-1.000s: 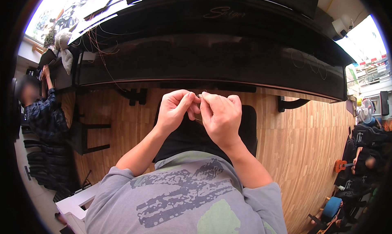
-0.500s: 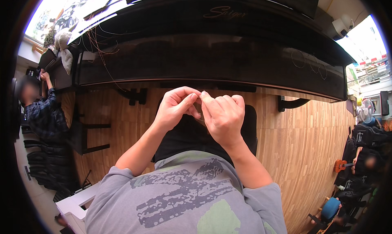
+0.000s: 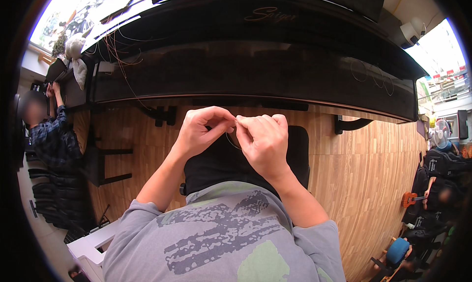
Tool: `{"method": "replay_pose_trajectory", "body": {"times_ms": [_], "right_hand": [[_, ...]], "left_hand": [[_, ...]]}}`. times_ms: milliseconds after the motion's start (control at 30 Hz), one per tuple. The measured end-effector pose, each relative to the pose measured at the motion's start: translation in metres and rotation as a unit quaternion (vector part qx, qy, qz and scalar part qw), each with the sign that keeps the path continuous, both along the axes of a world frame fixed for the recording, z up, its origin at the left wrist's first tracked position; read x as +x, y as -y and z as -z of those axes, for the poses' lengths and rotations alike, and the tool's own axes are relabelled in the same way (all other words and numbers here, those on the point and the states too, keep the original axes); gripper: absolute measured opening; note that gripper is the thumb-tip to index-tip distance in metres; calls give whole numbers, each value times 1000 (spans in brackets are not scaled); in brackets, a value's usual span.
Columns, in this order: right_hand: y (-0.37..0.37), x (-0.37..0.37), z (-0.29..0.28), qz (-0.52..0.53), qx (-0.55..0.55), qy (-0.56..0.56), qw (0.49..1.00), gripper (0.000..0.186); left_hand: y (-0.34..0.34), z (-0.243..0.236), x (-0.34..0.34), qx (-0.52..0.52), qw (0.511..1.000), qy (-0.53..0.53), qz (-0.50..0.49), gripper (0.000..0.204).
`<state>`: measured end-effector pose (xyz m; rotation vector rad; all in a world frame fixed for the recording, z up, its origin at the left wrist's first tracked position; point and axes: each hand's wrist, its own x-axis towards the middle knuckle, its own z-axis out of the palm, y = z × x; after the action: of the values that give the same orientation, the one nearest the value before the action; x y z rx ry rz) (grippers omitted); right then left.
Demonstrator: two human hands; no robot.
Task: The person holds a thin metal wire and repeatedly bends it into a circular loop, then straightens it and repeats the process. The hands manipulate the wire by hand without using tools, forming and releasing loops in a continuous cycle.
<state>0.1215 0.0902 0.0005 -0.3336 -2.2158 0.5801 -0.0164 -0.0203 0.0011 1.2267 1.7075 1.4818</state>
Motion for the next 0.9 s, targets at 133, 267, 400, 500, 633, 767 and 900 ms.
{"method": "replay_pose_trajectory", "body": {"times_ms": [133,267,400,500,633,767,900], "right_hand": [[3,1,-3,-3,-118,21,993,12],[3,0,-1,-25,-294,-5,956,8],[-1,3,-3,-71,-451,-18,890,12],[-3,2,-1,-92,-492,-35,865,13],[-1,1,4,-126,-559,-56,817,12],[1,-1,9,-134,-565,-69,811,11],[-1,0,10,-134,-571,-84,805,11]], "left_hand": [[2,5,3,11,999,28,-34,4],[2,9,5,39,996,51,-57,3],[0,10,4,99,990,-81,-62,9],[-5,10,5,146,969,-189,-60,15],[-4,7,5,128,942,-305,-45,22],[-5,3,6,127,897,-418,-62,24],[-5,1,17,70,890,-442,-82,33]]}}
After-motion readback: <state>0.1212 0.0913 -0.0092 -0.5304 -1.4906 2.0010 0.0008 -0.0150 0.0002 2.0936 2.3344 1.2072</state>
